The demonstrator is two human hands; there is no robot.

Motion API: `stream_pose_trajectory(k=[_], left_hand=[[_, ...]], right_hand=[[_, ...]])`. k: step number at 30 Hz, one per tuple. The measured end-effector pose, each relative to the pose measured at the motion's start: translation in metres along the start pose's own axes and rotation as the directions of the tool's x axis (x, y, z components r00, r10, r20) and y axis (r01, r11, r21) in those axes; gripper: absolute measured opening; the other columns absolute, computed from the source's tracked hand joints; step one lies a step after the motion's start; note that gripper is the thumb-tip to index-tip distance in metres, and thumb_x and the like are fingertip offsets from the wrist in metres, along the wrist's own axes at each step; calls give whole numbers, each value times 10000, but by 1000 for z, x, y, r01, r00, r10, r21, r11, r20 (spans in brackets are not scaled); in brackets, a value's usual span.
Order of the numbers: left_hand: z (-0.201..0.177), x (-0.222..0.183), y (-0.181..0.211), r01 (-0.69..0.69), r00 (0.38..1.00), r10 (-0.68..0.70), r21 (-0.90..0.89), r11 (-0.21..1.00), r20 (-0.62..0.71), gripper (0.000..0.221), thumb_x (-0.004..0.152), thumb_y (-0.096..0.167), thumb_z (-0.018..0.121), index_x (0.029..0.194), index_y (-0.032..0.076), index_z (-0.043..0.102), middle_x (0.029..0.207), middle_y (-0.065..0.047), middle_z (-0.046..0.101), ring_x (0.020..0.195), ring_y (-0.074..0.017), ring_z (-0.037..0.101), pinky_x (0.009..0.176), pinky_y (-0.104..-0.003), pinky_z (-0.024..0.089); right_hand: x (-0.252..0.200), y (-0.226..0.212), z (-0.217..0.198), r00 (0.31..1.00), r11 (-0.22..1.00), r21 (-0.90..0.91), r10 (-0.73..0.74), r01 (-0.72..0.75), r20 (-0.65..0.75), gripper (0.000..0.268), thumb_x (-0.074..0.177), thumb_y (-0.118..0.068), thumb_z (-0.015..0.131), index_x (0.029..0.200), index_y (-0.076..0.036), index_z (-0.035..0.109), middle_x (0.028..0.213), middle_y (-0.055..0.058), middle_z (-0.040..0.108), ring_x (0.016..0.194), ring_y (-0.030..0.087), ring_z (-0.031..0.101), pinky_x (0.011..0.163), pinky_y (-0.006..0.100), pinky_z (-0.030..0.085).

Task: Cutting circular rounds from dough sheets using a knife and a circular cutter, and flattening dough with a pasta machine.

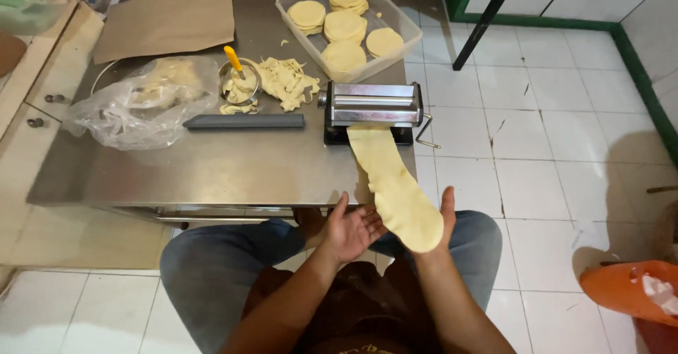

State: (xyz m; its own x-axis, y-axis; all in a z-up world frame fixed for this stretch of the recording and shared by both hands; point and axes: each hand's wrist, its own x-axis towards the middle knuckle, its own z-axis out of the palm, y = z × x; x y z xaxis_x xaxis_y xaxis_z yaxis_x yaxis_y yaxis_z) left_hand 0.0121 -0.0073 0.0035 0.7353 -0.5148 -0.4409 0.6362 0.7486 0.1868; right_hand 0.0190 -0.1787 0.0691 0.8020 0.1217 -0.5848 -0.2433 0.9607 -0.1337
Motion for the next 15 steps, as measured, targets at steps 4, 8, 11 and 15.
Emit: stream_pose_trajectory(k=[4,8,11,15], left_hand=[[19,32,1,-37,993,53,-145,989,108,788,840,814,602,1064,67,722,982,-139,725,914,-302,714,856,-407,576],[15,61,-3,4,948,90,-297,955,304,954,914,831,432,1487,78,554,1446,-209,594,1311,-399,565,1094,-522,439],[22,66,-6,-54,968,125,-307,950,217,936,867,791,512,1500,102,526,1448,-170,592,1332,-361,544,1108,-478,435],[21,75,-18,-71,987,112,-310,948,119,910,855,810,553,1407,91,631,1356,-202,662,1218,-421,647,1100,-572,478]], right_hand=[[-51,-2,24,990,998,-65,-9,0,-141,993,851,-733,611,1492,15,487,1440,237,606,1245,379,649,1145,547,447],[-78,-18,2,984,979,-159,102,-126,-149,1042,820,-839,483,1553,-97,489,1534,155,574,1381,312,550,1170,421,388],[-103,-39,-44,934,946,3,320,-325,160,1118,821,-866,561,1597,-84,367,1620,204,443,1470,364,440,1201,477,324],[-158,-55,-124,946,947,-79,317,-312,63,1098,828,-859,552,1571,-67,390,1587,213,464,1432,370,461,1190,486,339]])
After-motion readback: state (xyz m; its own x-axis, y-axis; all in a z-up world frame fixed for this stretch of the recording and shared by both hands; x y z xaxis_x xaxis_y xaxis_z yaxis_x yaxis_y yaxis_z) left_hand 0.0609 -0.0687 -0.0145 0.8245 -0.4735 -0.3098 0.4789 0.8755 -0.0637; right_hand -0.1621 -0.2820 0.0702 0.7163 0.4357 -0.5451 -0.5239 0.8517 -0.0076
